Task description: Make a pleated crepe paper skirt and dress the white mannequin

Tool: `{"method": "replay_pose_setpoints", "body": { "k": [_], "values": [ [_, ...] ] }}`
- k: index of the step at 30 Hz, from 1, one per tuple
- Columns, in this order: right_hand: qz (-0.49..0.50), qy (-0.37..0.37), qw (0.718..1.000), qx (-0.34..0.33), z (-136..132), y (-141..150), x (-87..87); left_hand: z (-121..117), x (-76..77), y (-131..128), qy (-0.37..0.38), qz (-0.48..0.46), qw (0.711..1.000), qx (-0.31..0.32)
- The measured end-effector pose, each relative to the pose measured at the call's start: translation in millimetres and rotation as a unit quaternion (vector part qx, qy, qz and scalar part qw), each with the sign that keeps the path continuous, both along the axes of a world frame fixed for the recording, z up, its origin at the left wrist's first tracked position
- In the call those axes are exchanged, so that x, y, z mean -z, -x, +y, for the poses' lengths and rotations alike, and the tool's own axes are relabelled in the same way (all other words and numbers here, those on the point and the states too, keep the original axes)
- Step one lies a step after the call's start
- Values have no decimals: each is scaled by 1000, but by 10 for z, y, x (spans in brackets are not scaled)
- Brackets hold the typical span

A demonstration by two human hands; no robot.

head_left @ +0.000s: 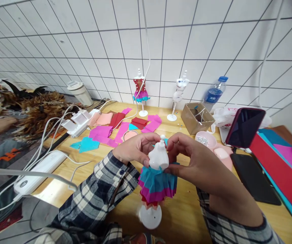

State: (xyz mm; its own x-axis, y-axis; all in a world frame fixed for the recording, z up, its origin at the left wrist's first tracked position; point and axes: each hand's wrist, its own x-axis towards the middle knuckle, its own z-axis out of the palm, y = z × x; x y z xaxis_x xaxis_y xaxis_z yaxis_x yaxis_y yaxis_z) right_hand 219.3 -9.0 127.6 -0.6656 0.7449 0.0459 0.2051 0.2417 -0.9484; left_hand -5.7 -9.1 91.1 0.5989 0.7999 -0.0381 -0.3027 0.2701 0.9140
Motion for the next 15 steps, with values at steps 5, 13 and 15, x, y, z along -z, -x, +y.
{"method": "replay_pose_setpoints", "body": {
  "k": [5, 13, 15],
  "values": [
    [17, 0, 1000, 4, -4, 21, 18, -11, 26, -12, -20, -5, 999, -28],
    [18, -11, 1000, -13, 18, 36, 27, 63, 27, -34, -89, -4, 994, -62],
    [26, -25, 999, -6, 26, 42, 34, 81, 30, -24, -93, -1, 993, -78]
  ]
}}
